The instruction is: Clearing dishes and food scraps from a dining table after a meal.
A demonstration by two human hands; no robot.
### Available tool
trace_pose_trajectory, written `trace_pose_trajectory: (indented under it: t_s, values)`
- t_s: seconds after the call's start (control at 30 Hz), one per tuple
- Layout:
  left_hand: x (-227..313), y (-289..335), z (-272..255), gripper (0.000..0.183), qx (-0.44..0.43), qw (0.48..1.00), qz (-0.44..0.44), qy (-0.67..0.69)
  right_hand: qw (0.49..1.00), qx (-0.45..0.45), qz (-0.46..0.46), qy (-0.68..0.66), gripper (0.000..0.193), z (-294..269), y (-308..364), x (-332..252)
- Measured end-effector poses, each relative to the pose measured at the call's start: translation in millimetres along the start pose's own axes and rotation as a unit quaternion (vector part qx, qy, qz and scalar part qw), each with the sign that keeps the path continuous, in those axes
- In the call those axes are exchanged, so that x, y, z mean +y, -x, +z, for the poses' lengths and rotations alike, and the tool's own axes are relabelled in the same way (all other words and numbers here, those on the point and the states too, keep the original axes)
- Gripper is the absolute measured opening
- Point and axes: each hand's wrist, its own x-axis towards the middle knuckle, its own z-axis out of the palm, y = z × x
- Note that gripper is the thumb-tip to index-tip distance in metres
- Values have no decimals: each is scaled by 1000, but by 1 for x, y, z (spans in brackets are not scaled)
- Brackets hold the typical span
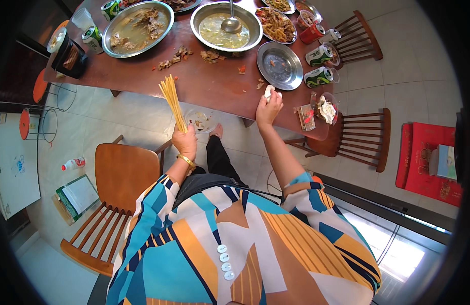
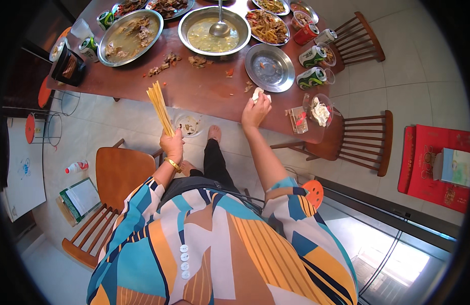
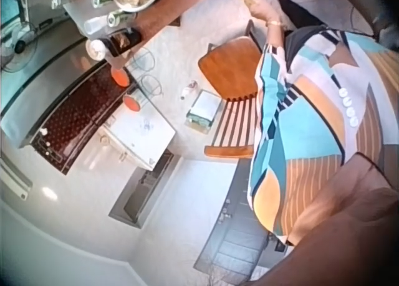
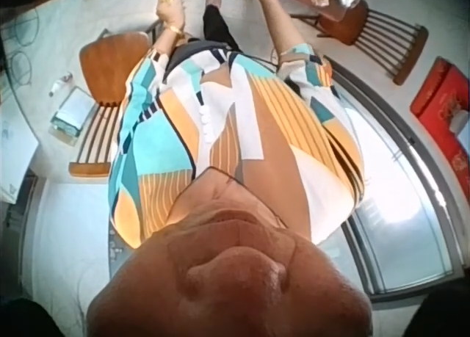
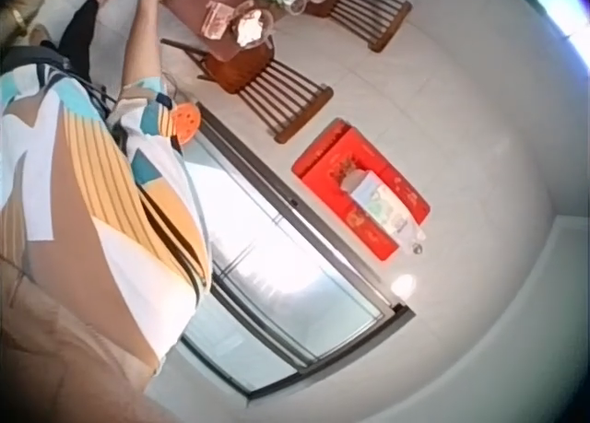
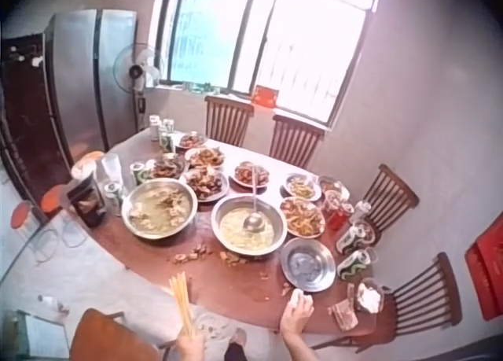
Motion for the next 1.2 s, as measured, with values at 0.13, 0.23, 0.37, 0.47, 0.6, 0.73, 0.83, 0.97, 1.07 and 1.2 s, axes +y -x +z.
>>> trace_pose_trajectory:
  t_s: [0.13, 0.23, 0.37, 0.47, 0.6, 0.73, 0.83, 0.97, 1.07, 1.2]
  values:
    - [9, 1, -1, 11, -2, 1000, -13, 7, 998, -43, 44, 32, 38, 19, -18, -9]
    - [5, -2, -3, 17, -10, 999, -31, -10, 998, -53, 11, 18, 41, 31, -17, -27]
    - [2, -6, -4, 22, -9, 1000, -23, -18, 989, -88, -97, -63, 38, 43, -7, -44]
    - [-3, -10, -6, 21, 7, 1000, -30, -5, 964, -153, -155, -155, 37, 41, -10, -55]
    - [-6, -12, -7, 20, 30, 999, -41, 7, 989, 14, -110, -95, 37, 72, -50, -71]
    - [-7, -13, -6, 16, 39, 998, -42, -19, 990, -140, 14, -31, 31, 106, -83, -76]
    - [-9, -15, -5, 15, 56, 998, -35, -2, 993, -113, -30, -15, 19, 114, -77, -73]
    - [-3, -19, -7, 15, 77, 996, -48, 19, 975, -152, -126, -100, 22, 86, -45, -102]
    - [3, -22, -6, 13, 73, 995, -66, 27, 941, -219, -187, -178, 23, 72, -27, -111]
    - [-2, -25, -9, 12, 82, 995, -54, 27, 967, -129, -117, -186, 25, 38, -32, -105]
